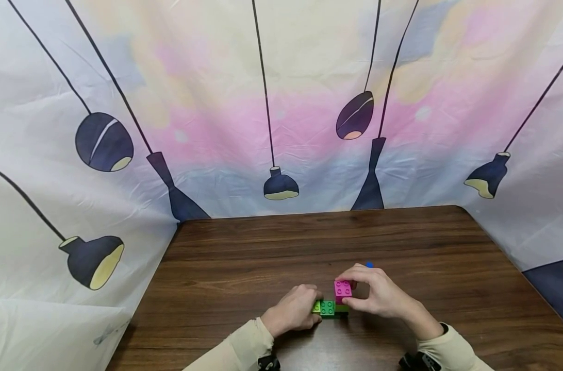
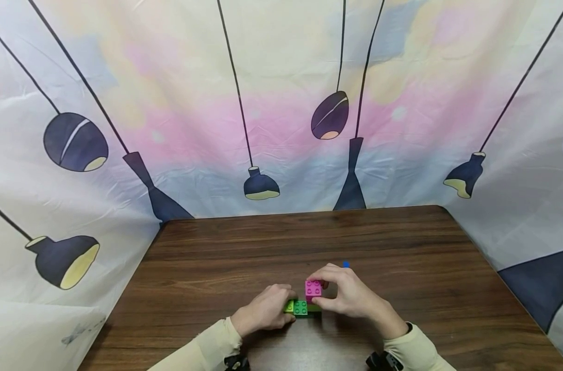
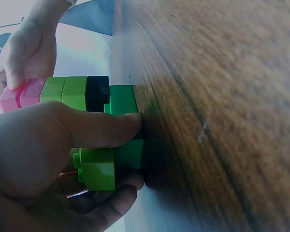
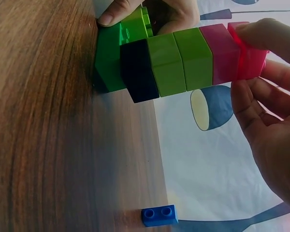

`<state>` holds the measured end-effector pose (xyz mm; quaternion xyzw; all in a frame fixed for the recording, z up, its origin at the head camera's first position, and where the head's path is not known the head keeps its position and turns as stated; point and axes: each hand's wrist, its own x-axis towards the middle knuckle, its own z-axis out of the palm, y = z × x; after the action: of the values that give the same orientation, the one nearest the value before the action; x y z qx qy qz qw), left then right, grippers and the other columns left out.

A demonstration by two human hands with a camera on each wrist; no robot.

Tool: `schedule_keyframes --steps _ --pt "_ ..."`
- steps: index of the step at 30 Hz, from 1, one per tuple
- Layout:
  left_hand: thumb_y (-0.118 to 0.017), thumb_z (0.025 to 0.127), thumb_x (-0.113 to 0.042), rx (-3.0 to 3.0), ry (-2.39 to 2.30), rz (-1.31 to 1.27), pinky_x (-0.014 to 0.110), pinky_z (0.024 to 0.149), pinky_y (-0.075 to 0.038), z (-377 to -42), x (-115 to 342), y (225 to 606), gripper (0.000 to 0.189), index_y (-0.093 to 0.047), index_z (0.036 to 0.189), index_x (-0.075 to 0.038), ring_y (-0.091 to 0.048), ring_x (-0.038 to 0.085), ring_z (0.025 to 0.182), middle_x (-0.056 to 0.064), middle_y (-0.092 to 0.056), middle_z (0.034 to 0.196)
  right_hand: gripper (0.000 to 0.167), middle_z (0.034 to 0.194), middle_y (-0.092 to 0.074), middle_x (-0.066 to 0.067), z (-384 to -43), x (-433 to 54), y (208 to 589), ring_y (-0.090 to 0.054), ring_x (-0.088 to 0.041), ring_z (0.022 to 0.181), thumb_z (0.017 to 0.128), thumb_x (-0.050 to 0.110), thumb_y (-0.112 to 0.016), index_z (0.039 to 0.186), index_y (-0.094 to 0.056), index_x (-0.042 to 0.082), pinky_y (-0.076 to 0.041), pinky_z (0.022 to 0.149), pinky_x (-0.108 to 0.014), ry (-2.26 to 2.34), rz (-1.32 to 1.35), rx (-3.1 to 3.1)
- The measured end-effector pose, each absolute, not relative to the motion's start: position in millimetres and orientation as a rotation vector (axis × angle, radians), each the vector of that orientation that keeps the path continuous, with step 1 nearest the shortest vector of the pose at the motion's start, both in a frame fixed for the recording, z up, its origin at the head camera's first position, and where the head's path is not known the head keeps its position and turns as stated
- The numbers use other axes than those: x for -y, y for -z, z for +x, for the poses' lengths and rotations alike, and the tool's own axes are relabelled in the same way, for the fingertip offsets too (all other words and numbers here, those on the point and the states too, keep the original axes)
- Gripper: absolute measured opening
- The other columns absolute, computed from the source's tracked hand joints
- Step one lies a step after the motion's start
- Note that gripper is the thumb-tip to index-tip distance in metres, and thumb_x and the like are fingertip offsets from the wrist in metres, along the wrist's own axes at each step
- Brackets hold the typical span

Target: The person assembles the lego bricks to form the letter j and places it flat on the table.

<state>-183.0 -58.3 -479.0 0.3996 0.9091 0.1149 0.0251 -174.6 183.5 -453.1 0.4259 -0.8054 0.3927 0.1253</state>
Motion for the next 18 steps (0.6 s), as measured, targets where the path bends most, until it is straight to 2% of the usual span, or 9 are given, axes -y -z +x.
schedule_keyframes --steps 6,12,18 --pt "-0.083 0.076 -0.023 -2.804 -0.353 1.229 0.013 0.055 -0.039 -183.3 57.3 479.0 0.022 -0.070 0.090 -0.013 -0.047 -0.002 0.065 -0.008 -0.058 0.080 0.036 0.108 -0.068 0.006 -174.2 -183.5 453.3 -0.061 -0.009 0.096 0.080 0.012 -0.080 0.114 -0.068 0.012 -0.052 0.073 -0.027 -1.151 1.255 2.311" --pt "-0.083 0.075 -0.022 -2.812 -0.353 1.226 0.013 0.055 -0.039 -183.2 57.0 478.5 0.022 -0.069 0.089 -0.013 -0.047 -0.002 0.065 -0.008 -0.058 0.080 0.039 0.110 -0.066 0.011 -174.3 -184.7 455.4 -0.061 -0.007 0.100 0.080 0.015 -0.081 0.116 -0.068 0.021 -0.053 0.075 -0.026 -1.170 1.214 2.365" --pt "-0.083 0.075 -0.023 -2.815 -0.335 1.208 0.013 0.054 -0.039 -183.1 57.0 478.8 0.022 -0.069 0.089 -0.014 -0.047 -0.002 0.064 -0.009 -0.057 0.079 0.037 0.110 -0.067 0.008 -176.5 -185.8 457.3 -0.061 -0.008 0.100 0.080 0.018 -0.081 0.115 -0.069 0.016 -0.053 0.076 -0.027 -1.147 1.233 2.359"
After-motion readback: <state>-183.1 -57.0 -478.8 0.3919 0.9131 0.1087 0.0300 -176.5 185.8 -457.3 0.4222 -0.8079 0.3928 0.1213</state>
